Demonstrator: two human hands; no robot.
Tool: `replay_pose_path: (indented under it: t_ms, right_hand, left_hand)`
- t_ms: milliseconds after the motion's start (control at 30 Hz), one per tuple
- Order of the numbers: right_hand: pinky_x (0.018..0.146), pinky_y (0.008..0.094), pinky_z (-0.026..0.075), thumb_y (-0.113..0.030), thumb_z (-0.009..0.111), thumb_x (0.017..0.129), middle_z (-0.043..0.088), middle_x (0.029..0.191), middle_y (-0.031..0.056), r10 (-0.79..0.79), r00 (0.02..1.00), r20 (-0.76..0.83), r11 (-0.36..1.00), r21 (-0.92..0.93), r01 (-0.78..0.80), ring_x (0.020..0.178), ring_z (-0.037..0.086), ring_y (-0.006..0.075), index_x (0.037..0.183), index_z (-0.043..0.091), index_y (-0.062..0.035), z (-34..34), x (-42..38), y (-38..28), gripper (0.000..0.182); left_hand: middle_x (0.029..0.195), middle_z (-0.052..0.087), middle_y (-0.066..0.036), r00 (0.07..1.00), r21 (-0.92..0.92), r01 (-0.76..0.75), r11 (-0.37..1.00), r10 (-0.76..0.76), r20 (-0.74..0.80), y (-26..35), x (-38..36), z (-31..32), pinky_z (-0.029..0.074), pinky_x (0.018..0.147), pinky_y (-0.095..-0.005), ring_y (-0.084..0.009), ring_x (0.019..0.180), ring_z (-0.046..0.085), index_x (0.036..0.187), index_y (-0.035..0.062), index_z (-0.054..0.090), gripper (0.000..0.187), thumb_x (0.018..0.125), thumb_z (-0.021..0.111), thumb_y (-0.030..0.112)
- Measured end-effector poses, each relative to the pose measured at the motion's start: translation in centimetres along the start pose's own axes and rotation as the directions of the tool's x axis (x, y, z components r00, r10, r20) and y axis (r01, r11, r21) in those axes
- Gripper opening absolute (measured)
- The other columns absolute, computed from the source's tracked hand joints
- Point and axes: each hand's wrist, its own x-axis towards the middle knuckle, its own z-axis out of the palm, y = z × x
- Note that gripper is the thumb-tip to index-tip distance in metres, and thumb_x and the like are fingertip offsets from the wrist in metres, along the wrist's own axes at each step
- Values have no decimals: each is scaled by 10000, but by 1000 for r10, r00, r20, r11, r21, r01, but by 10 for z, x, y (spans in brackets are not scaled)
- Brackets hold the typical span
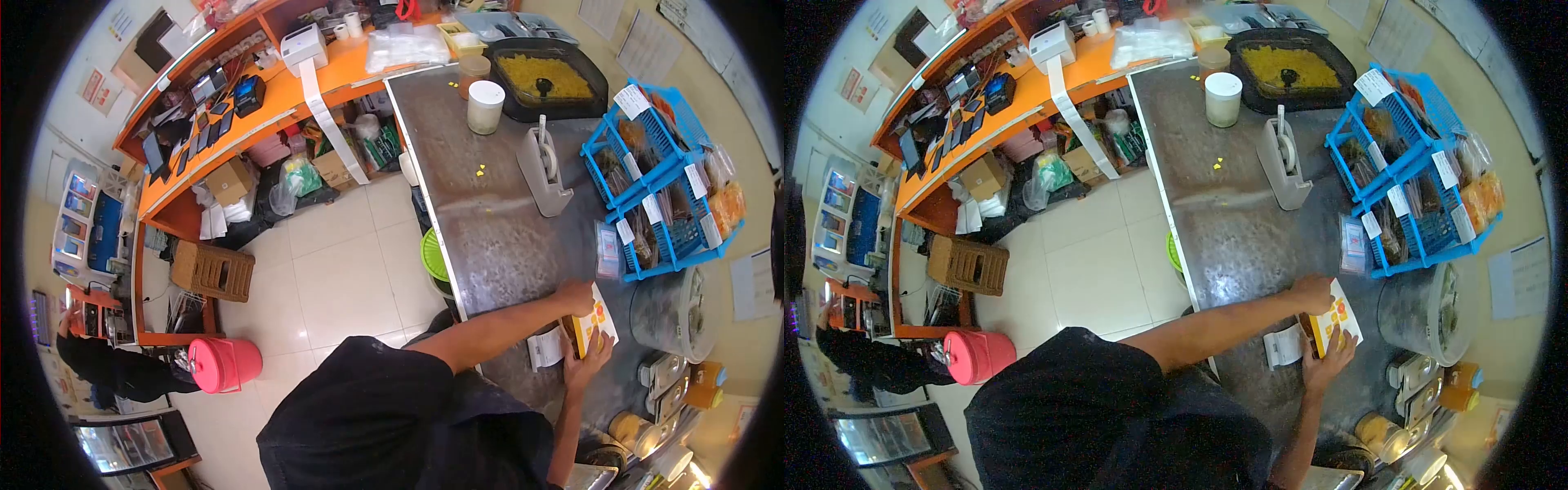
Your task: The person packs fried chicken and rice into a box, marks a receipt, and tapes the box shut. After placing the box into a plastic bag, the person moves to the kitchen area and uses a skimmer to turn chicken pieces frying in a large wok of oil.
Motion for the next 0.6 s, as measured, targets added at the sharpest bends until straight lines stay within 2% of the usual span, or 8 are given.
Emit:
replay_pose_path:
  t_ms: [67,167,267,367,467,567,600]
  right_hand:
    - [1045,595,250,-329,731,730,381,1327,183,-3,1000,0,1000,-14,3,1315,246,454,1349,463,-127,1,-1,2,704]
    - [1043,596,251,-336,729,731,380,1325,182,-22,1000,0,999,-26,22,1313,243,457,1340,478,-130,4,-3,4,691]
    - [1040,597,254,-337,728,734,377,1324,183,-34,999,20,998,-44,35,1308,246,458,1336,481,-128,0,-3,2,684]
    - [1037,599,259,-335,726,740,377,1319,187,-60,998,37,995,-72,62,1303,252,460,1341,471,-123,-3,-2,3,687]
    - [1033,601,264,-333,726,750,378,1310,192,-77,996,41,994,-81,80,1299,255,463,1347,460,-121,-3,-3,3,687]
    - [1030,602,269,-350,714,770,377,1309,195,-89,996,32,992,-85,91,1296,258,465,1351,453,-121,1,-6,9,677]
    - [1030,601,271,-357,711,774,376,1313,194,-111,994,14,989,-93,112,1296,259,464,1352,452,-122,5,-8,13,675]
  left_hand:
    - [1266,533,-196,995,-49,35,998,-30,97,-2,0,5,349,1022,-455,-333,1228,465,1334,36,449,539,878,514,314]
    - [1311,500,-190,978,-63,2,998,-15,-207,-12,-14,26,257,1054,-504,-330,1276,405,1376,44,377,564,908,473,345]
    - [1277,527,-188,948,23,-104,994,106,-300,-31,-13,41,216,1033,-548,-344,1241,429,1397,56,333,564,927,442,348]
    - [1252,531,-194,935,-119,-228,966,183,-303,-38,-19,35,280,996,-489,-311,1239,437,1356,52,382,515,899,483,267]
    - [1213,557,-172,992,-453,-86,888,33,-123,-26,-37,9,287,976,-466,-292,1187,474,1365,84,393,502,904,483,260]
    - [1260,544,-162,977,-208,-114,971,71,-202,-29,-43,24,264,992,-476,-326,1167,474,1432,157,320,533,931,452,280]
    - [1258,546,-160,960,-177,-170,969,122,-253,-37,-40,36,266,989,-478,-324,1164,471,1439,171,308,539,931,447,287]
